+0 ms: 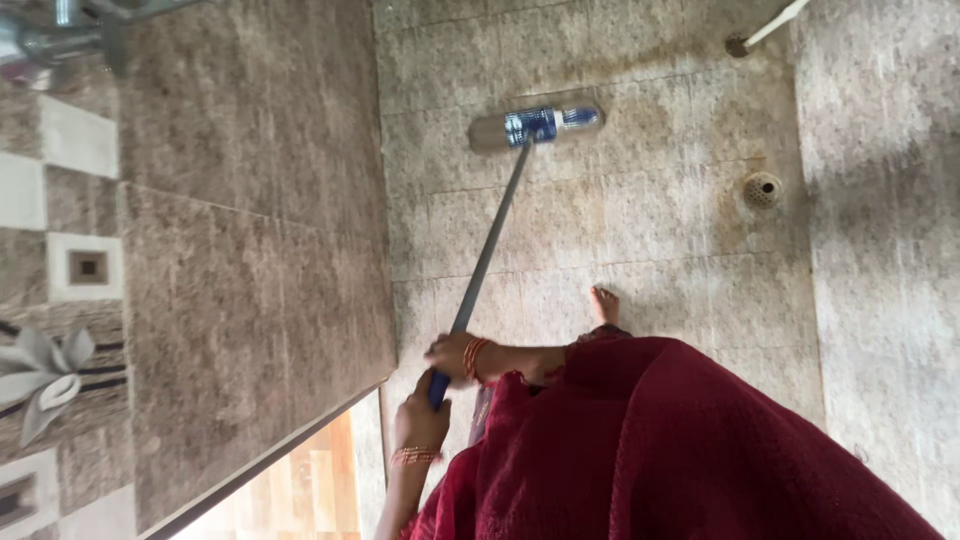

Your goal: The person mops the tiled floor of a bathroom by pushing and pulling a long-handled floor mop across the surface.

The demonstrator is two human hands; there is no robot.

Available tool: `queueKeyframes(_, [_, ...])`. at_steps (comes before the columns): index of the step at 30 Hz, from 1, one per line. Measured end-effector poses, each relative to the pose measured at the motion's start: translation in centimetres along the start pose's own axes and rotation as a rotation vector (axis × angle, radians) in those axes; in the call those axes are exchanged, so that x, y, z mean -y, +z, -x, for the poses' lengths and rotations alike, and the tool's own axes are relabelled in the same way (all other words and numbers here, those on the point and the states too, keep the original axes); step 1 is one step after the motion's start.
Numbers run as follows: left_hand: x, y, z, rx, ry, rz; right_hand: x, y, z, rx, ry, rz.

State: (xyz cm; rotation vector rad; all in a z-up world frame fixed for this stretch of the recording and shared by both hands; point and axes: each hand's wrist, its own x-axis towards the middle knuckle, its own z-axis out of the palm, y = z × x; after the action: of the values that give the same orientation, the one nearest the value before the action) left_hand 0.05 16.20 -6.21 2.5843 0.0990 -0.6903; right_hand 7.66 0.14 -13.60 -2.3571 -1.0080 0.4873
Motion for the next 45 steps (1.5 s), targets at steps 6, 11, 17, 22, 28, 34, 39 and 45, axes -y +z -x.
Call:
queueKeyframes(6, [-10.5,9.0,-12.7,0.018,0.166,-0.069,-12.0,-5.3,5.5,-0.043,0.379,0.147])
queueKeyframes(11, [-17.3,13.3,-18.5,0.034,0.169,-0.114,-16.7,-8.3,11.3,-0.099,0.544,0.203])
queueKeyframes(17, [-19.6,10.7,-13.7,0.096,0.137,-0.103,-16.1,-11.5,11.9,0.037,0.386,0.269])
queueKeyframes(22, [-19.0,3.4,-3.7,0.21,0.045,-0.065,-12.2,-12.7,8.8,0.373,0.046,0.197])
queueKeyframes(28, [-16.5,-5.5,4.3,0.295,-0.014,-0.17,-2.4,-13.1,9.0,0.298,-0.074,0.034])
queueKeyframes(34, [-19.2,-5.9,3.8,0.203,-0.041,-0.191,-3.1,-14.8,9.8,0.236,-0.031,0.031])
queueKeyframes(39, [-20.8,-0.2,-1.2,0.186,-0.032,-0.209,-9.9,-12.2,10.6,0.12,0.101,0.051])
queueKeyframes(45, [-23.2,12.0,-11.4,0.137,0.161,-0.172,-18.5,-10.7,14.7,-0.05,0.379,0.309])
